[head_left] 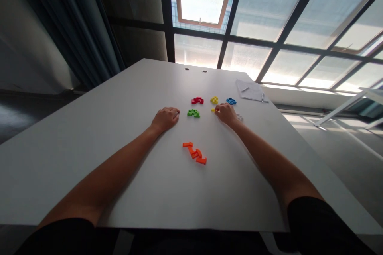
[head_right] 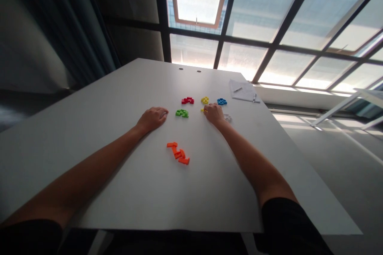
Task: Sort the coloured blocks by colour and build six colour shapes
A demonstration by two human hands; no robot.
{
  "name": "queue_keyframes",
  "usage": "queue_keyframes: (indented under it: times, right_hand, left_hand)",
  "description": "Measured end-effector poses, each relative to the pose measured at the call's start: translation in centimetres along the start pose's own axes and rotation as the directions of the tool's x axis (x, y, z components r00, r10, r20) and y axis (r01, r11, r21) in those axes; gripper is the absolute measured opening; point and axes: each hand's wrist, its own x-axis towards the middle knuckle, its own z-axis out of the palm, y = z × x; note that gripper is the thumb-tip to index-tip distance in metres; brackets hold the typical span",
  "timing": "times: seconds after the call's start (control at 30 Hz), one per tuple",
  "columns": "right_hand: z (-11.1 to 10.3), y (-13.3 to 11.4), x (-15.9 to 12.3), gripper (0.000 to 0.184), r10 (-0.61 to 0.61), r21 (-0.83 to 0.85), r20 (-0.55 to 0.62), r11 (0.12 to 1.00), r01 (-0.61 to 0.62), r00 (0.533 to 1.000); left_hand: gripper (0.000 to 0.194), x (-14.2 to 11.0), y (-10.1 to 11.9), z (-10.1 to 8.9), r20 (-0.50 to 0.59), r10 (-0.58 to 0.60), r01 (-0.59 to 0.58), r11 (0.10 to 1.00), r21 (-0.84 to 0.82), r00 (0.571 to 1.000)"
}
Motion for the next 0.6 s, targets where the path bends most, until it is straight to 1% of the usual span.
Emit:
queue_keyframes:
  times: [0.2, 0.33, 0.4, 0.5, 0.6]
  right_hand:
    - [-0.5, -0.3, 2.2, 0.022, 0.070, 0.059, 0.066, 0.996, -0.074, 0.995]
    - [-0.4, -0.3, 2.8, 0.029, 0.112, 0.098, 0.089, 0.988, -0.121, 0.990]
    - [-0.3, -0.1, 2.9, 0.033, 0.128, 0.124, 0.061, 0.983, -0.135, 0.990]
    - [-0.1, 0.7, 2.9, 0.035, 0.166, 0.119, -0.014, 0.979, -0.163, 0.986]
    - [0.2, 1.3, 2.8, 0.034, 0.130, 0.078, -0.028, 0.989, -0.128, 0.991]
  left_hand:
    - [0.036, 0.0, 0.0, -0.1, 0.001, 0.001, -0.001, 1.000, -0.004, 1.000]
    - [0.036, 0.0, 0.0, -0.1, 0.004, 0.000, 0.001, 1.000, -0.009, 1.000]
    - [0.035, 0.0, 0.0, 0.0, 0.003, -0.001, 0.001, 1.000, -0.014, 1.000]
    - [0.035, 0.0, 0.0, 0.1, -0.001, 0.001, -0.001, 1.000, -0.014, 1.000]
    - [0.034, 0.0, 0.0, 0.1, -0.004, 0.003, -0.004, 1.000, -0.015, 1.000]
